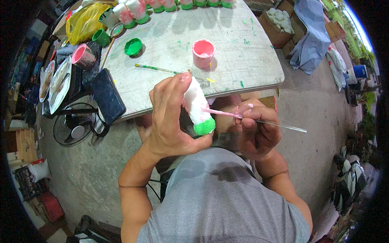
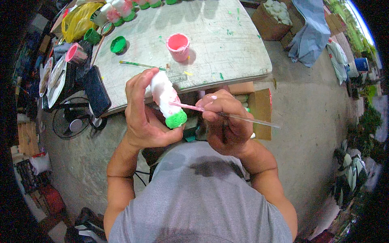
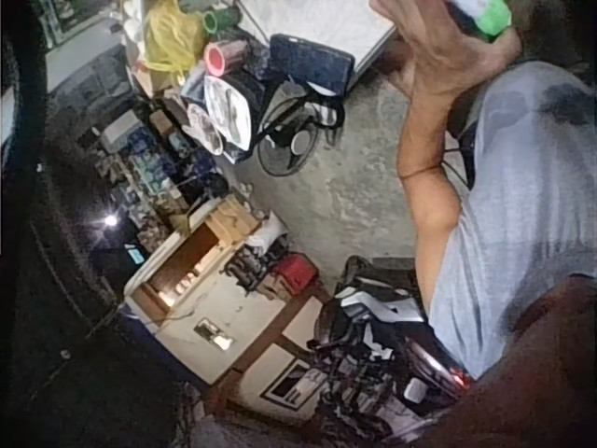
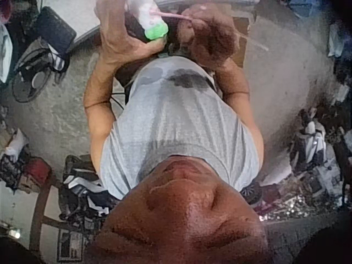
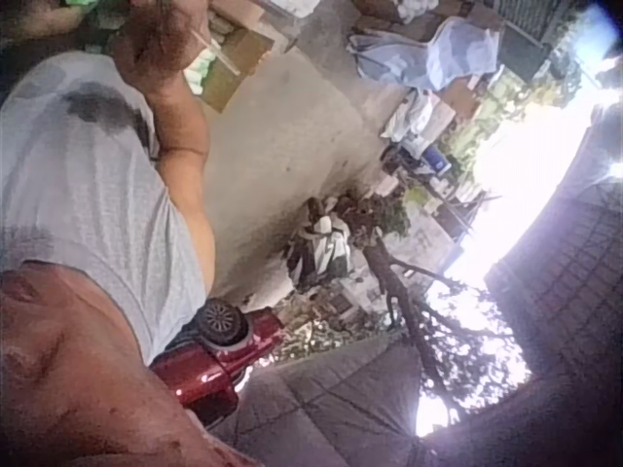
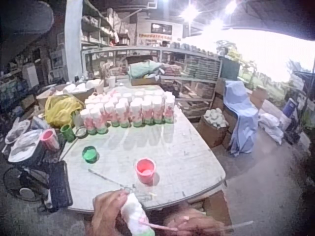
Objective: The person paints a small white cylindrical object with a green base using a pink paintbrush. They repeatedly dip the brush into a pink paint container and apply pink paint to the object's surface while rotating it in their hand.
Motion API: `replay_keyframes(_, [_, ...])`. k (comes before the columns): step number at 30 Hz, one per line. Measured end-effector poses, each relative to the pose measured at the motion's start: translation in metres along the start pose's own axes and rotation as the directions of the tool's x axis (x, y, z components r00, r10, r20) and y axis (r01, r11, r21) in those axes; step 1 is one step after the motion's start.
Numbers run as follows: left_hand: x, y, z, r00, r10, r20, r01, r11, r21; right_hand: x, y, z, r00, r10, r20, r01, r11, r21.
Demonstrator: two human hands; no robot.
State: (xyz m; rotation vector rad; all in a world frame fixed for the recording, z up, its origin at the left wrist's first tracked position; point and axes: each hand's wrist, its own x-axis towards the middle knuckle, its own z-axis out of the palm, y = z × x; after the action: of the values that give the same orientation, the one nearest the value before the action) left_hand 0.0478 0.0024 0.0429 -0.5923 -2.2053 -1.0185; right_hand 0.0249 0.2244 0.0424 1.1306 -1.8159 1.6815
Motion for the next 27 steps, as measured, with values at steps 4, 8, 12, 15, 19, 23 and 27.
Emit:
replay_keyframes(4, [0.0,0.001,-0.001,0.999,-0.022,0.026,0.022,1.0,0.012,-0.005,-0.004,-0.003,0.998,0.051,-0.02,-0.05,0.998,0.041])
replay_keyframes(8, [0.001,0.002,-0.001,0.999,-0.027,0.026,0.027,1.0,0.0,-0.001,-0.002,0.0,1.0,0.022,-0.022,-0.021,0.999,0.036])
replay_keyframes(12, [0.001,0.001,-0.002,0.999,-0.033,0.027,0.033,0.999,-0.017,-0.001,-0.003,0.0,0.999,0.039,-0.03,-0.038,0.998,0.046])
replay_keyframes(15, [0.0,0.0,0.0,0.999,-0.03,0.026,0.03,0.999,-0.023,-0.002,-0.006,-0.002,0.991,0.13,-0.034,-0.127,0.988,0.087])
replay_keyframes(19, [0.001,0.0,-0.002,0.999,-0.029,0.042,0.03,0.999,-0.025,0.002,0.0,0.0,0.993,0.107,-0.049,-0.106,0.994,0.014])
replay_keyframes(23, [0.001,-0.001,-0.002,0.998,-0.016,0.055,0.017,1.0,-0.026,0.005,-0.005,-0.004,0.996,0.081,-0.031,-0.083,0.996,-0.045])
replay_keyframes(27, [0.0,-0.003,-0.003,0.998,-0.011,0.058,0.012,1.0,-0.028,0.009,-0.007,-0.014,0.982,-0.013,0.189,0.04,0.989,-0.14])
